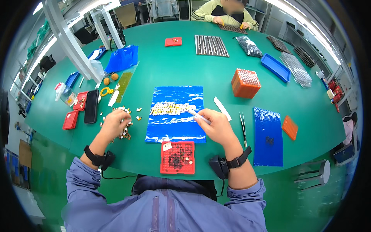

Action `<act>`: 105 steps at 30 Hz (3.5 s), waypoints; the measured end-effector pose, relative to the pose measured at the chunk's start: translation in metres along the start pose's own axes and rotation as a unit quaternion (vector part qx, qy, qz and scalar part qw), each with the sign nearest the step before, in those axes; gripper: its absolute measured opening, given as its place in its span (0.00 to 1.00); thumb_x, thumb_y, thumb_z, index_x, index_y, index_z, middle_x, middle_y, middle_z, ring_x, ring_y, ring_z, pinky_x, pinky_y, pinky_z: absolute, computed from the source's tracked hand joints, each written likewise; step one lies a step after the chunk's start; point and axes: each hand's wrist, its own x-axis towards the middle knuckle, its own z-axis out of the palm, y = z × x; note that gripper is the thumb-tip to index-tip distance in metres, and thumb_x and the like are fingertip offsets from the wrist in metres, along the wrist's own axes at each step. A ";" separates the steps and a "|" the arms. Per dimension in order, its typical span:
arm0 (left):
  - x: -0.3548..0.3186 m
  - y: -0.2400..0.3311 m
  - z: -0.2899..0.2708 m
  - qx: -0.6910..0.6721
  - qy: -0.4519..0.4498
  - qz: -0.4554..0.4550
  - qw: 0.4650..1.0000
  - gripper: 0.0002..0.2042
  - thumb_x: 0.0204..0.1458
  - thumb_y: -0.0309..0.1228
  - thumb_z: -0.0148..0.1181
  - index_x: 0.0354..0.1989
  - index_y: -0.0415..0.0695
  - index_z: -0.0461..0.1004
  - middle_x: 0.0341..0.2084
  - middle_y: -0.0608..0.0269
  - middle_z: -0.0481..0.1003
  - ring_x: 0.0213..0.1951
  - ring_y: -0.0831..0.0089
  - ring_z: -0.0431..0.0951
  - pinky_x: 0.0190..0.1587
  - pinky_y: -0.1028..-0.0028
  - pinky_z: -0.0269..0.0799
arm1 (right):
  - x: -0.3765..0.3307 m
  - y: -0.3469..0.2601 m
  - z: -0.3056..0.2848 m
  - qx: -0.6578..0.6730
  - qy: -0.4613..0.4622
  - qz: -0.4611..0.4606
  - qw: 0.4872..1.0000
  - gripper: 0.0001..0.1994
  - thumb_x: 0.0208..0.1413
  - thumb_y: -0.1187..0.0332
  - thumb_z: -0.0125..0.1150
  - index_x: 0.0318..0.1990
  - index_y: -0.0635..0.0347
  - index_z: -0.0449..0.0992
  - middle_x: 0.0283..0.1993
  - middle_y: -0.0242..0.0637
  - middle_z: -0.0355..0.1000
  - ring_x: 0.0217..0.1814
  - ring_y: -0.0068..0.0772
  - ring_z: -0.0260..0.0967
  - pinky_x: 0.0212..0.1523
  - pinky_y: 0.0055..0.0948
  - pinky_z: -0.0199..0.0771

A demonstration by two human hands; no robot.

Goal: The person uses a white cylindrical tool to pick up small electronic components from a red tray and places them onto a blue sheet on the table. The person repeats this process, handling the components one at a time and arranging them in a row.

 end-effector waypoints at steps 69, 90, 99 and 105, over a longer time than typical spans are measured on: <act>0.014 0.103 0.066 -0.838 -0.241 -0.149 0.467 0.04 0.53 0.22 0.53 0.35 0.38 0.66 0.27 0.60 0.73 0.29 0.74 0.78 0.34 0.77 0.77 | -0.008 -0.021 0.000 0.299 -0.245 0.124 0.914 0.05 0.54 0.70 0.57 0.34 0.62 0.73 0.19 0.26 0.66 0.18 0.13 0.56 0.20 0.17 0.56; 0.012 0.106 0.067 -0.809 -0.237 -0.119 0.525 0.03 0.51 0.21 0.56 0.31 0.38 0.68 0.27 0.61 0.72 0.28 0.76 0.76 0.33 0.79 0.74 | -0.008 -0.023 -0.010 0.281 -0.265 0.138 0.912 0.05 0.52 0.73 0.59 0.34 0.65 0.75 0.24 0.28 0.69 0.24 0.12 0.60 0.24 0.16 0.57; 0.012 0.107 0.066 -0.788 -0.241 -0.103 0.557 0.03 0.51 0.22 0.57 0.30 0.39 0.69 0.27 0.62 0.72 0.28 0.77 0.75 0.32 0.79 0.73 | -0.011 -0.012 -0.003 0.259 -0.254 0.049 0.931 0.05 0.52 0.73 0.59 0.34 0.64 0.75 0.23 0.29 0.69 0.22 0.16 0.60 0.23 0.17 0.59; 0.012 0.107 0.066 -0.788 -0.244 -0.106 0.555 0.03 0.51 0.22 0.57 0.30 0.39 0.68 0.26 0.63 0.71 0.28 0.78 0.75 0.32 0.80 0.72 | -0.007 -0.023 -0.010 0.265 -0.283 0.128 0.913 0.05 0.51 0.72 0.60 0.33 0.63 0.75 0.23 0.31 0.70 0.21 0.16 0.60 0.22 0.19 0.59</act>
